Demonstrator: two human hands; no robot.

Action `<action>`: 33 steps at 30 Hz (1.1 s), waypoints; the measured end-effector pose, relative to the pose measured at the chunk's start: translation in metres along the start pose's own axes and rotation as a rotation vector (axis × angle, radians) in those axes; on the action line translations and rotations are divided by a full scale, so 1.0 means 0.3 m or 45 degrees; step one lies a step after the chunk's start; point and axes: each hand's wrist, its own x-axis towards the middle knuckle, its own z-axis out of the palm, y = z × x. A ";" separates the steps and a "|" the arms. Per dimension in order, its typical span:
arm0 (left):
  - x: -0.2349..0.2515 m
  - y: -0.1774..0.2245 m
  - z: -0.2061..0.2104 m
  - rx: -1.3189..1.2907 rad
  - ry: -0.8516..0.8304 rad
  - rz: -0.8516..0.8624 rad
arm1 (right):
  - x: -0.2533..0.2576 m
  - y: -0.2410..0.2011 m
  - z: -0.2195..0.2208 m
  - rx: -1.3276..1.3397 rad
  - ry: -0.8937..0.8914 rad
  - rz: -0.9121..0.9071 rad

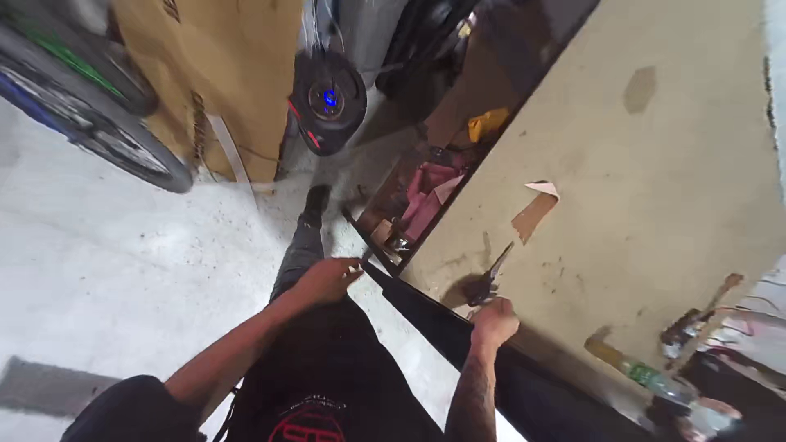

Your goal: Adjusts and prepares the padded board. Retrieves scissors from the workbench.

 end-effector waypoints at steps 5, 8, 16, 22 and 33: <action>0.238 -0.180 -0.197 -0.786 0.536 -0.272 | 0.233 -0.310 0.075 -0.017 -0.002 -0.452; 0.342 -0.257 -0.187 -1.013 0.475 -0.386 | 0.328 -0.509 0.259 0.342 -0.164 -0.629; 1.010 -0.354 -0.154 -0.665 -0.135 -0.307 | 0.386 -0.552 0.370 0.267 -0.070 -0.726; 1.673 -0.046 0.062 -0.693 0.118 -0.254 | 0.395 -0.564 0.373 0.150 -0.064 -0.669; 1.558 0.243 0.376 -0.782 -0.477 0.263 | 0.409 -0.566 0.385 0.203 -0.066 -0.655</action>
